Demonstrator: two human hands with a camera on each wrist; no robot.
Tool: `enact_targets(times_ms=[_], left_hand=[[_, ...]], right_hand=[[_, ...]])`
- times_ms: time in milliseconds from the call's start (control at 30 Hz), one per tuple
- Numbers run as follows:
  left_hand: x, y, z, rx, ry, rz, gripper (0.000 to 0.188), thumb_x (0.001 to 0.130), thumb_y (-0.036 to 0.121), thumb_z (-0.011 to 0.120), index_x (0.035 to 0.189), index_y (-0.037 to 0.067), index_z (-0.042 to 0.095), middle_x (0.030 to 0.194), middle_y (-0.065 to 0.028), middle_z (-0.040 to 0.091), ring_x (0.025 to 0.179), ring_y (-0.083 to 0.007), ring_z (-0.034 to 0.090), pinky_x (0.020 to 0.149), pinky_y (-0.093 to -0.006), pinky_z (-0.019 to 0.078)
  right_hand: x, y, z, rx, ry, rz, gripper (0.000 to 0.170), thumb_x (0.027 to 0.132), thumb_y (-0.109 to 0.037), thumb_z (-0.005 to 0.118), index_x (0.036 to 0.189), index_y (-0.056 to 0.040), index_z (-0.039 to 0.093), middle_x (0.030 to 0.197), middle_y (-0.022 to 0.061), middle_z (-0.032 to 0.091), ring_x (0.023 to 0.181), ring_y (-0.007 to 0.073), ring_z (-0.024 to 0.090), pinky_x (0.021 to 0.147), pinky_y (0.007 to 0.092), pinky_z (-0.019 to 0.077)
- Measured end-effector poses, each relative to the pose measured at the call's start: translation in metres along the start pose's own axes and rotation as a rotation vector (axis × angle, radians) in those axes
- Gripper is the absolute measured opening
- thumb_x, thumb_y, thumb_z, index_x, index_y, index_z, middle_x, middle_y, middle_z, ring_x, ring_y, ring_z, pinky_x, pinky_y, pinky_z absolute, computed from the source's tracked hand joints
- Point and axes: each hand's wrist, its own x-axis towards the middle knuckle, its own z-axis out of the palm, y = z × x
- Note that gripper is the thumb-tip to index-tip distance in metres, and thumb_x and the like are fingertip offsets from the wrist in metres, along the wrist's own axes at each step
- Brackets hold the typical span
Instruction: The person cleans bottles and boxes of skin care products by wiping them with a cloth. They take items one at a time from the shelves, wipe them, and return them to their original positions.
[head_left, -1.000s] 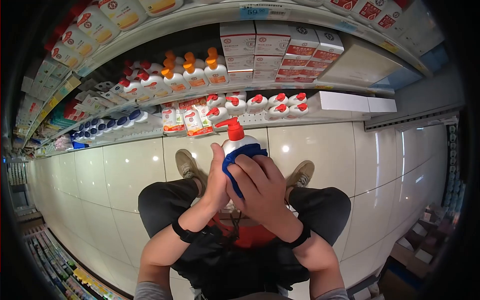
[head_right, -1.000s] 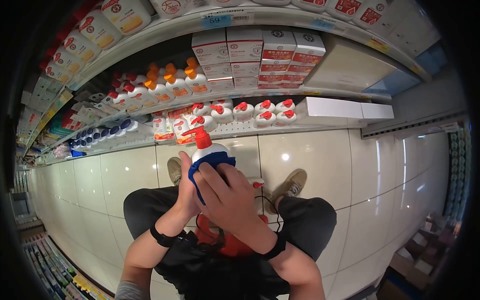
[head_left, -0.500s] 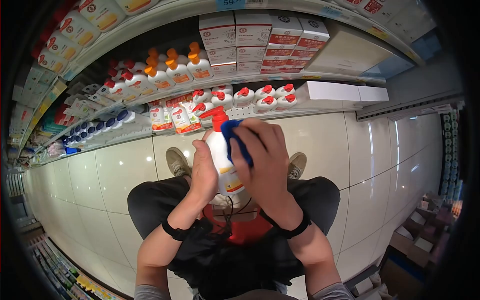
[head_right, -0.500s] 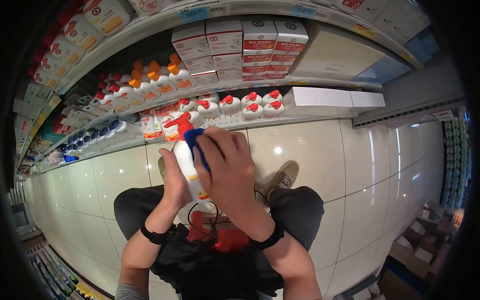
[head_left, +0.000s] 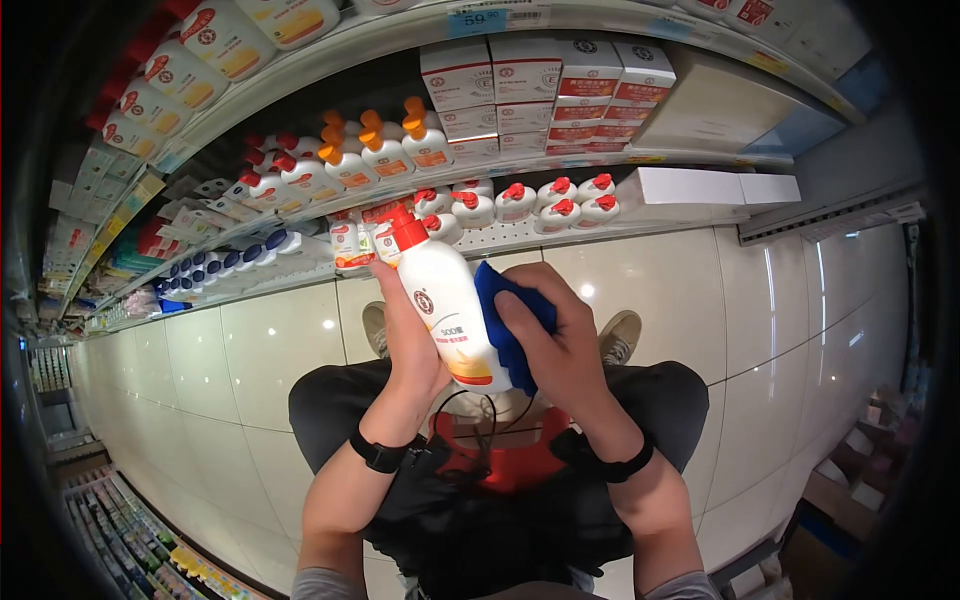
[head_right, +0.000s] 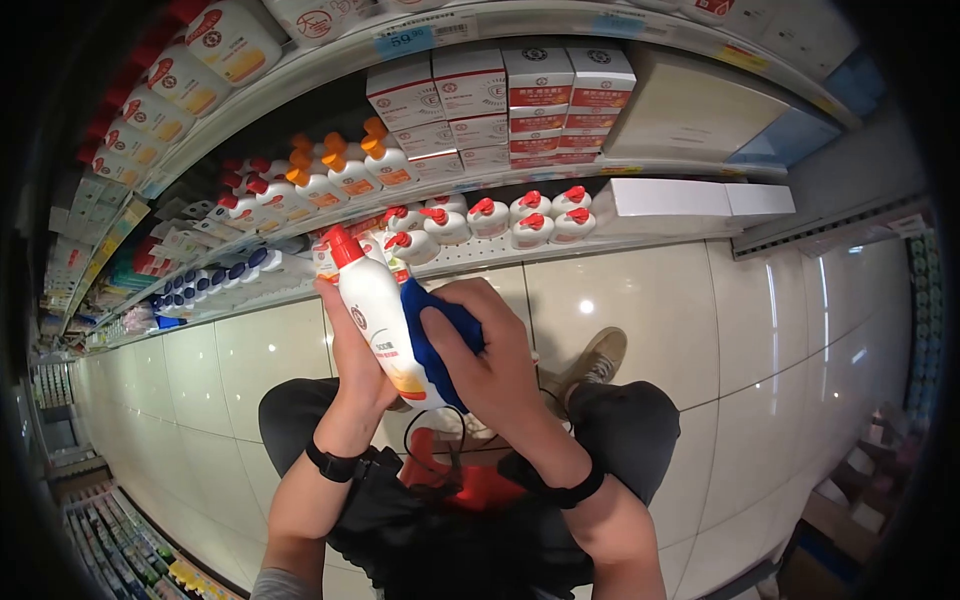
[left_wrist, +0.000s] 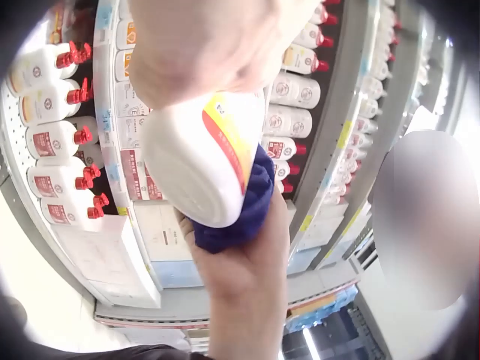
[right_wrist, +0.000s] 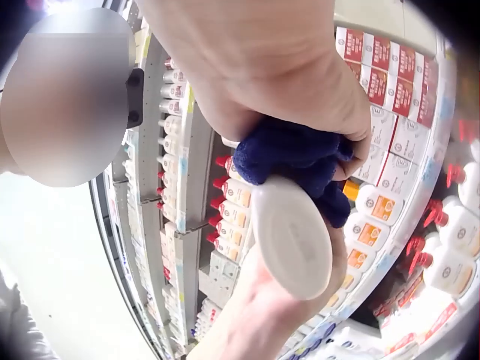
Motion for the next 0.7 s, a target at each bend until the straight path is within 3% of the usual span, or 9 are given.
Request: enact_targets(times_ms=[100,200,300,367,433,533,600,667,700], left_hand=[[0.005,0.001,-0.011,-0.021,0.0,-0.029,0.083,0.101,0.08,0.023,0.125,0.008,0.058,0.097,-0.0032,0.066,0.083,-0.0142,0.066,0.079,-0.0321,0.0578],[0.003,-0.003,-0.013,0.024,-0.075,-0.037,0.084,0.101,0.08,0.02,0.125,0.009,0.058,0.097,-0.0025,0.063,0.081,-0.0138,0.061,0.081,-0.03,0.053],[-0.011,-0.011,-0.009,0.102,-0.187,-0.042,0.093,0.095,0.087,0.025,0.148,0.012,0.044,0.13,-0.008,0.058,0.119,-0.0203,0.058,0.105,-0.0375,0.0485],[-0.015,-0.016,-0.011,0.146,-0.255,-0.056,0.094,0.095,0.087,0.024,0.149,0.012,0.044,0.133,-0.0083,0.058,0.124,-0.0212,0.057,0.108,-0.0385,0.0475],[-0.013,-0.026,-0.019,0.225,-0.33,-0.103,0.094,0.097,0.085,0.022,0.155,0.013,0.039,0.141,-0.0095,0.056,0.135,-0.0238,0.054,0.114,-0.0412,0.0452],[-0.014,-0.026,-0.008,0.225,-0.297,-0.153,0.093,0.098,0.083,0.019,0.157,0.013,0.038,0.145,-0.0089,0.054,0.135,-0.0232,0.054,0.114,-0.0414,0.0449],[-0.013,-0.026,-0.013,0.172,-0.272,-0.219,0.092,0.099,0.082,0.018,0.158,0.014,0.038,0.146,-0.0076,0.054,0.136,-0.0222,0.053,0.115,-0.0413,0.0439],[-0.016,-0.025,-0.013,0.023,-0.401,-0.211,0.08,0.106,0.072,0.022,0.154,0.011,0.042,0.142,-0.0097,0.056,0.131,-0.0222,0.057,0.11,-0.0397,0.0482],[-0.02,-0.024,-0.012,0.154,-0.325,-0.216,0.097,0.094,0.086,0.031,0.158,0.013,0.038,0.147,-0.0086,0.054,0.139,-0.0236,0.051,0.115,-0.0419,0.0433]], right_hand=[[-0.008,0.007,0.012,-0.055,-0.026,-0.198,0.026,0.095,-0.015,0.07,0.114,0.0016,0.063,0.11,0.0144,0.06,0.098,0.0271,0.064,0.086,0.0359,0.0512],[-0.017,0.007,0.024,-0.134,0.0,-0.158,0.027,0.094,-0.013,0.069,0.116,-0.0006,0.06,0.115,0.0128,0.058,0.107,0.0235,0.058,0.095,0.0354,0.0458],[-0.014,0.016,0.026,-0.193,0.066,-0.219,0.026,0.093,-0.012,0.069,0.114,0.0001,0.059,0.113,0.0138,0.058,0.103,0.0248,0.06,0.093,0.0353,0.0471],[-0.009,0.016,0.021,-0.241,0.111,-0.268,0.026,0.093,-0.011,0.069,0.113,0.0005,0.059,0.112,0.0139,0.059,0.101,0.0252,0.06,0.092,0.0351,0.0477],[-0.003,0.015,0.015,-0.228,0.157,-0.197,0.026,0.092,-0.011,0.071,0.113,0.0006,0.064,0.113,0.0174,0.063,0.102,0.0345,0.065,0.087,0.0406,0.0529],[0.0,0.016,0.02,-0.354,0.212,-0.321,0.022,0.088,-0.006,0.072,0.108,0.0002,0.066,0.111,0.0151,0.064,0.092,0.0291,0.063,0.084,0.0376,0.0515],[-0.004,0.011,0.021,-0.49,0.179,-0.479,0.023,0.086,-0.007,0.075,0.107,-0.0004,0.07,0.112,0.0158,0.065,0.094,0.0315,0.065,0.084,0.0403,0.053],[-0.005,-0.003,0.022,-0.621,0.038,-0.643,0.026,0.084,-0.008,0.077,0.108,-0.0002,0.07,0.11,0.0153,0.065,0.096,0.033,0.066,0.084,0.0412,0.054],[-0.002,-0.007,0.02,-0.63,0.101,-0.612,0.026,0.086,-0.009,0.077,0.109,0.0002,0.07,0.108,0.0141,0.066,0.096,0.0327,0.067,0.084,0.0408,0.0539]])
